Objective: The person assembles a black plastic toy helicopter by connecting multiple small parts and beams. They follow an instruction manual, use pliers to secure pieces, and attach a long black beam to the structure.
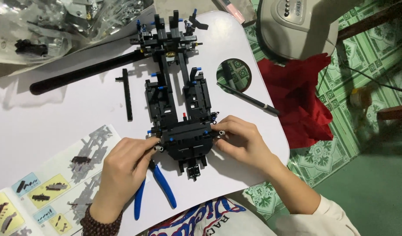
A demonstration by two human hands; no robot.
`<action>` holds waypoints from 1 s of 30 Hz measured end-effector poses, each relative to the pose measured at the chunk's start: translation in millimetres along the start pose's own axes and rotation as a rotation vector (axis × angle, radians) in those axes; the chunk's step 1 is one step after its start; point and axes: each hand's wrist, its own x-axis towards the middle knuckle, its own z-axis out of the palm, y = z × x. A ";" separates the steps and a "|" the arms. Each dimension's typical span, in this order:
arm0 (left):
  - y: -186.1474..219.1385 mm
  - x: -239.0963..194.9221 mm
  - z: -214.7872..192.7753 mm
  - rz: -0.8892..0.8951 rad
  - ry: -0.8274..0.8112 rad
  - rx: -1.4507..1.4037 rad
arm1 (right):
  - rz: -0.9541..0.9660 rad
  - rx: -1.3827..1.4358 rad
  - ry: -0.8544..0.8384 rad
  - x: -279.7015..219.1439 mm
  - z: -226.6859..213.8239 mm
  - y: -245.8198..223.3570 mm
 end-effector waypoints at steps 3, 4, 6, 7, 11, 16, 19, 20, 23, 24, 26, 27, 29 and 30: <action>-0.3 1.0 -0.9 -0.025 -0.012 -0.043 | -0.043 0.020 0.041 -7.4 4.1 13.3; -0.6 -0.4 -0.9 -0.048 -0.024 -0.067 | -0.047 0.016 0.064 -11.5 5.5 18.1; -3.2 -0.7 1.0 -0.030 -0.018 -0.088 | -0.050 -0.004 0.093 -12.9 5.8 18.5; -4.5 -1.0 1.0 0.000 -0.017 -0.111 | -0.053 -0.030 0.132 -13.0 6.3 18.3; -5.2 0.4 -1.1 0.019 0.023 -0.145 | -0.045 -0.011 0.244 -12.3 14.1 24.6; -1.5 0.0 -5.2 0.058 0.001 -0.127 | -0.087 0.038 0.209 -14.4 12.8 27.8; -4.4 -2.0 -0.4 0.089 0.022 -0.052 | -0.068 0.061 0.257 -17.6 7.7 37.1; -3.3 -2.0 -0.9 0.093 0.018 -0.055 | -0.065 0.059 0.262 -16.7 8.6 36.5; -1.4 -2.7 1.8 0.098 0.023 -0.013 | -0.073 0.016 0.452 -15.9 8.6 35.1; -2.1 -3.9 4.3 0.091 0.045 0.011 | -0.078 0.016 0.504 -16.0 8.3 34.7; -0.7 -5.6 7.8 0.087 0.063 0.032 | -0.080 0.013 0.561 -18.6 8.5 31.9; 1.4 -6.3 8.7 0.067 0.071 0.028 | -0.027 0.065 0.551 -21.1 8.8 29.6; 5.3 -6.7 9.5 0.052 0.073 0.022 | 0.030 0.116 0.548 -23.0 9.4 26.0; 7.5 -6.1 9.0 0.010 0.069 -0.020 | 0.033 0.091 0.544 -22.2 9.3 24.4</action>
